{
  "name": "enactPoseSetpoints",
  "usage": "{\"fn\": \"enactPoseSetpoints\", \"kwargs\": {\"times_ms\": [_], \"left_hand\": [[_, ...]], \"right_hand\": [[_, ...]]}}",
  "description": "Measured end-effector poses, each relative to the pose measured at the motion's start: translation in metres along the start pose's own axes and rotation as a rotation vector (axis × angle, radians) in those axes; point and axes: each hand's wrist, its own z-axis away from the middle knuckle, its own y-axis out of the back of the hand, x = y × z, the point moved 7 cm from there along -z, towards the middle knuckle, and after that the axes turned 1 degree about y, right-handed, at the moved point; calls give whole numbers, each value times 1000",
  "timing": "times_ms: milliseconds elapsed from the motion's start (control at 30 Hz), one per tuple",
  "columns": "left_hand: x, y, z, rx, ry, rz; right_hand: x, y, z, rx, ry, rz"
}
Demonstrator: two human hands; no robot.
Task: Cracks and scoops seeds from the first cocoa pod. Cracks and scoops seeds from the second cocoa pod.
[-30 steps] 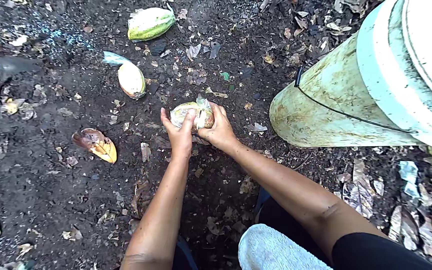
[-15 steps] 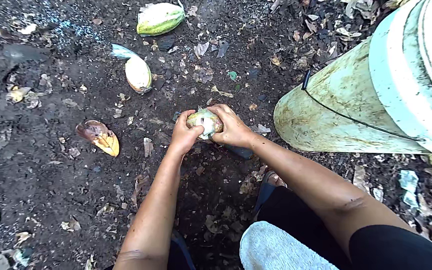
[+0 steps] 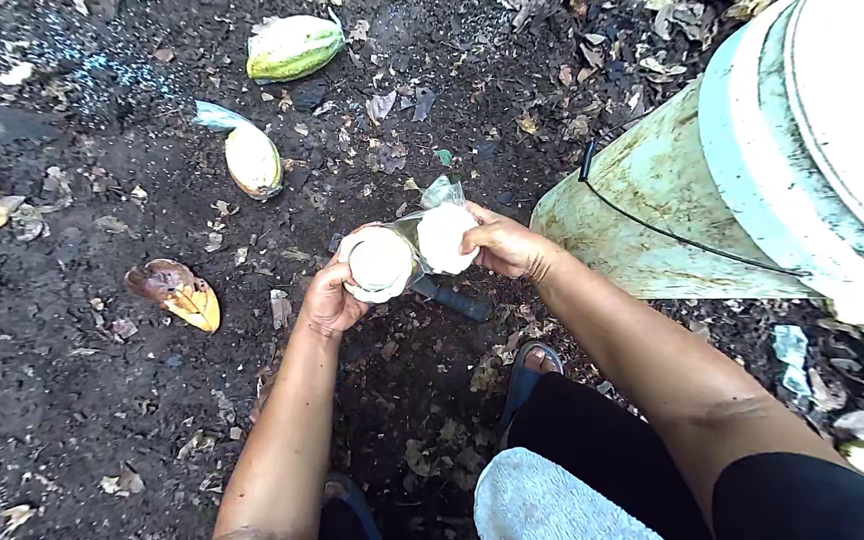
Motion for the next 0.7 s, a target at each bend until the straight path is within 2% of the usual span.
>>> {"fn": "enactPoseSetpoints", "kwargs": {"times_ms": [133,300,400,500,633,700], "left_hand": [[-2,-2,-3,39,36,-46],[-7,25,0,294,153,-198],[-4,52,11,418,150,-233],[1,69,16,530,136,-224],[-6,55,10,533,100,-196],[-7,51,8,557,88,-253]], "right_hand": [[6,15,-4,104,-90,149],[4,72,-6,429,-63,216],[8,116,-3,576,-23,382],[15,126,-4,532,-76,659],[37,85,-23,374,-152,871],[41,71,-34,368,-118,985]]}}
